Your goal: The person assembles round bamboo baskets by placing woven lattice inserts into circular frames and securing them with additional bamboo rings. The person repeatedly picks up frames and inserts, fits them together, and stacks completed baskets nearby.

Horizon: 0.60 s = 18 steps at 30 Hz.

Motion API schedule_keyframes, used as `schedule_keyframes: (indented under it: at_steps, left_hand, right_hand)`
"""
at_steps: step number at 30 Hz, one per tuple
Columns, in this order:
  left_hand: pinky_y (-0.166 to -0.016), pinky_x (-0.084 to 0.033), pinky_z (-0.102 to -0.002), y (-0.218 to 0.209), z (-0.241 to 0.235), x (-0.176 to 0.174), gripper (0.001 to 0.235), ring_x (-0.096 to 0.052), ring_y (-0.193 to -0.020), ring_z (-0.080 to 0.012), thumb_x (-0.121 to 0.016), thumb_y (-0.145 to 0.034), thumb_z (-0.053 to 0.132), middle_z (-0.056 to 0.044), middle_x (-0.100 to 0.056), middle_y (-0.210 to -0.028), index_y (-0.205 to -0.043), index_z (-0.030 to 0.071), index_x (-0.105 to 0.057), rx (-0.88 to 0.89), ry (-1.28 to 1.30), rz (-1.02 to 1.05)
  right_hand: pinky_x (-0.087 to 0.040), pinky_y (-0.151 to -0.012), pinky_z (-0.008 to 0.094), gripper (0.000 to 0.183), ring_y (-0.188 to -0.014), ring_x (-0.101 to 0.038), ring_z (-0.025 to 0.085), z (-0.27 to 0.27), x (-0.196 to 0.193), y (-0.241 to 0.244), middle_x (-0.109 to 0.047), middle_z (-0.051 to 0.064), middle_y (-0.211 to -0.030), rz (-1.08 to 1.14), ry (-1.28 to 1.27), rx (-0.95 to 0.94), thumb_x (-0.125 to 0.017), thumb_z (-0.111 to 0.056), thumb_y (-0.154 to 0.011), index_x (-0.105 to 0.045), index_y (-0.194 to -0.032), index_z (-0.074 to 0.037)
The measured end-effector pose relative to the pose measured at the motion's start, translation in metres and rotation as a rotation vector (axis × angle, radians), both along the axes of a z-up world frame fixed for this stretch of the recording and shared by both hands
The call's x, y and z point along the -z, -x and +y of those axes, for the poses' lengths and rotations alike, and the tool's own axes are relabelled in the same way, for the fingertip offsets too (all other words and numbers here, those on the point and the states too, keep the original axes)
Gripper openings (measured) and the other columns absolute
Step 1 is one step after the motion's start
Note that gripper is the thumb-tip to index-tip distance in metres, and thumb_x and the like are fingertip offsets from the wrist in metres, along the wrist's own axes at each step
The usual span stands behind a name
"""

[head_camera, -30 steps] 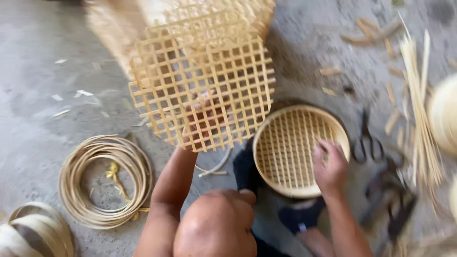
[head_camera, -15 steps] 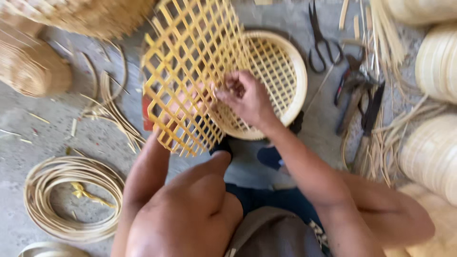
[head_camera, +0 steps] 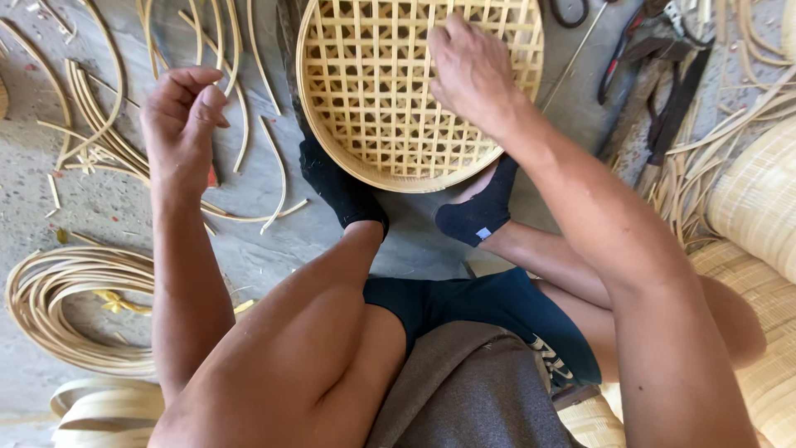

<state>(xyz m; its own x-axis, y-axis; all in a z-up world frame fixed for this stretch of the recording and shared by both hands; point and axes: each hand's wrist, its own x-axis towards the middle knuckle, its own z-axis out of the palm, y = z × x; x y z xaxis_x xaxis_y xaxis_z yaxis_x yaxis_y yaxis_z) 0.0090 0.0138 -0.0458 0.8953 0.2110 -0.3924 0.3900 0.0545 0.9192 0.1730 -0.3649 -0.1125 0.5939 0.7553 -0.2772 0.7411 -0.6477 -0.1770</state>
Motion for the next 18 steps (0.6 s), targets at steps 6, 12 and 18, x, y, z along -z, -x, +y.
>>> schedule_keyframes:
  at_steps: [6, 12, 18]
  left_hand:
    - [-0.086, -0.055, -0.023, -0.005, -0.008, 0.005, 0.021, -0.063, -0.099, -0.0075, -0.069, -0.113, 0.010, -0.003, -0.067, -0.110, -0.129, -0.003, -0.064, 0.043, 0.035, 0.063]
    - [-0.085, -0.055, -0.022, -0.007, -0.009, 0.008, 0.019, -0.064, -0.095, -0.0072, -0.068, -0.112, 0.009, -0.004, -0.069, -0.107, -0.127, -0.003, -0.065, 0.080, -0.007, 0.091]
    - [-0.076, -0.057, -0.022, -0.017, -0.013, 0.012, 0.017, -0.066, -0.086, -0.0077, -0.067, -0.110, 0.010, -0.005, -0.071, -0.102, -0.122, -0.002, -0.067, 0.094, -0.040, 0.104]
  right_hand:
    - [-0.060, -0.060, 0.038, 0.053, -0.080, -0.064, 0.028, -0.002, 0.043, -0.010, -0.060, 0.021, -0.100, 0.150, 0.034, -0.015, -0.089, -0.023, -0.076, -0.062, -0.107, 0.012]
    - [-0.062, -0.059, 0.034, 0.051, -0.085, -0.066, 0.028, -0.003, 0.053, -0.011, -0.063, 0.023, -0.103, 0.121, 0.015, -0.049, -0.087, -0.018, -0.075, -0.064, -0.109, 0.011]
    - [-0.060, -0.071, 0.040, 0.040, -0.085, -0.064, 0.028, -0.003, 0.047, -0.008, -0.063, 0.018, -0.102, 0.261, -0.023, 0.056, -0.090, -0.022, -0.082, -0.063, -0.099, 0.002]
